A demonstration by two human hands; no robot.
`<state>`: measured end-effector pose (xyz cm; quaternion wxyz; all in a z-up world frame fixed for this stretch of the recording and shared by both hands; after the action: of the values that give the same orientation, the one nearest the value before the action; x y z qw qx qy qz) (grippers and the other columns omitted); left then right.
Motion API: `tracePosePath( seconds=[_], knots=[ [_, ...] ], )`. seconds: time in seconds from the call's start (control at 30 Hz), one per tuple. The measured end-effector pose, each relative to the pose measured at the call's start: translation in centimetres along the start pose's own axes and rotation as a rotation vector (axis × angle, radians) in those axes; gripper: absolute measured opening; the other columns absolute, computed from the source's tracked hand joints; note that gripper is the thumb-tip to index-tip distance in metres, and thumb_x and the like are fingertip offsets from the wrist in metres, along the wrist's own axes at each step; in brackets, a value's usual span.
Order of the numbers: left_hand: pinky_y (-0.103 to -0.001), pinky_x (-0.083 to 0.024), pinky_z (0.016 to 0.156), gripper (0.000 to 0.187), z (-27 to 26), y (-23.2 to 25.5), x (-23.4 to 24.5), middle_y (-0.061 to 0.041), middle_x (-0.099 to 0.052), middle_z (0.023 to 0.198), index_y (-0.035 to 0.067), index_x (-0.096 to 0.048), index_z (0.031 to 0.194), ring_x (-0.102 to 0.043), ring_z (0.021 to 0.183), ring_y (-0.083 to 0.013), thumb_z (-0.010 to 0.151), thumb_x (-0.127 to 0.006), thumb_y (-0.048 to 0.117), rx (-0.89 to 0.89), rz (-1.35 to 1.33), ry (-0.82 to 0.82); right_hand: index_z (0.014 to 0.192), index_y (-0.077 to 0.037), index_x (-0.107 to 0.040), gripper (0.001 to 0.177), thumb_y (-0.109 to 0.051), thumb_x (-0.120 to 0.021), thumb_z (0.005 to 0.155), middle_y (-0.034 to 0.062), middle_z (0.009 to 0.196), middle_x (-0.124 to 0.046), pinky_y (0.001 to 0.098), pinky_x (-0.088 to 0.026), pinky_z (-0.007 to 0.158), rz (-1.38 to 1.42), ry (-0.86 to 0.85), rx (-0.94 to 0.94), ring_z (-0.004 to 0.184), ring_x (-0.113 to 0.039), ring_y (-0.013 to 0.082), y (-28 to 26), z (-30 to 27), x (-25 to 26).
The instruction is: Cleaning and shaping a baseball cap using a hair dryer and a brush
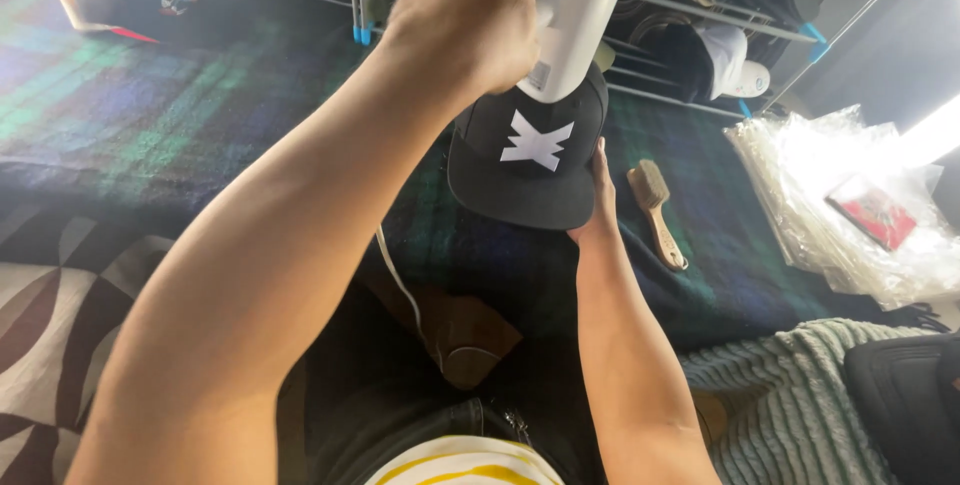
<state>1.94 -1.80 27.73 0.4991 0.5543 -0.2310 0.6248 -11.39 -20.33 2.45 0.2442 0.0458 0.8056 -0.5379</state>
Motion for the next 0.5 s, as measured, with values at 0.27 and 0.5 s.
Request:
tracePosePath(
  seconds=[0.27, 0.5],
  knots=[
    [-0.057, -0.058, 0.047, 0.043, -6.0, -2.4, -1.4, -0.016, -0.069, 0.076, 0.004, -0.046, 0.132, -0.070, 0.061, -0.0425, 0.100, -0.061, 0.028, -0.150, 0.077, 0.156, 0.156, -0.025, -0.047, 0.087, -0.054, -0.067, 0.077, 0.0019, 0.136, -0.070, 0.0333, -0.057, 0.091, -0.006, -0.008, 0.021, 0.118, -0.069, 0.0183, -0.7, -0.9, -0.4],
    [-0.054, -0.058, 0.048, 0.051, -8.4, -5.4, -6.1, -0.016, -0.062, 0.081, 0.008, -0.042, 0.138, -0.068, 0.057, -0.0418, 0.096, -0.064, 0.027, -0.168, 0.023, 0.436, 0.157, -0.027, -0.043, 0.078, -0.050, -0.065, 0.085, 0.0081, 0.148, -0.059, 0.0421, -0.056, 0.096, -0.033, -0.062, 0.055, 0.128, -0.063, 0.0270, 0.1, 0.9, -0.7]
  ],
)
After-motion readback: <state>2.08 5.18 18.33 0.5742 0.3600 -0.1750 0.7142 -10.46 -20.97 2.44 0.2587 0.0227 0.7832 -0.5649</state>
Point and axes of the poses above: each hand's wrist, its own z-axis towards the middle knuckle, its own x-axis out of the back of the hand, y = z × x, the point moved 8 cm from there along z, towards the middle knuckle
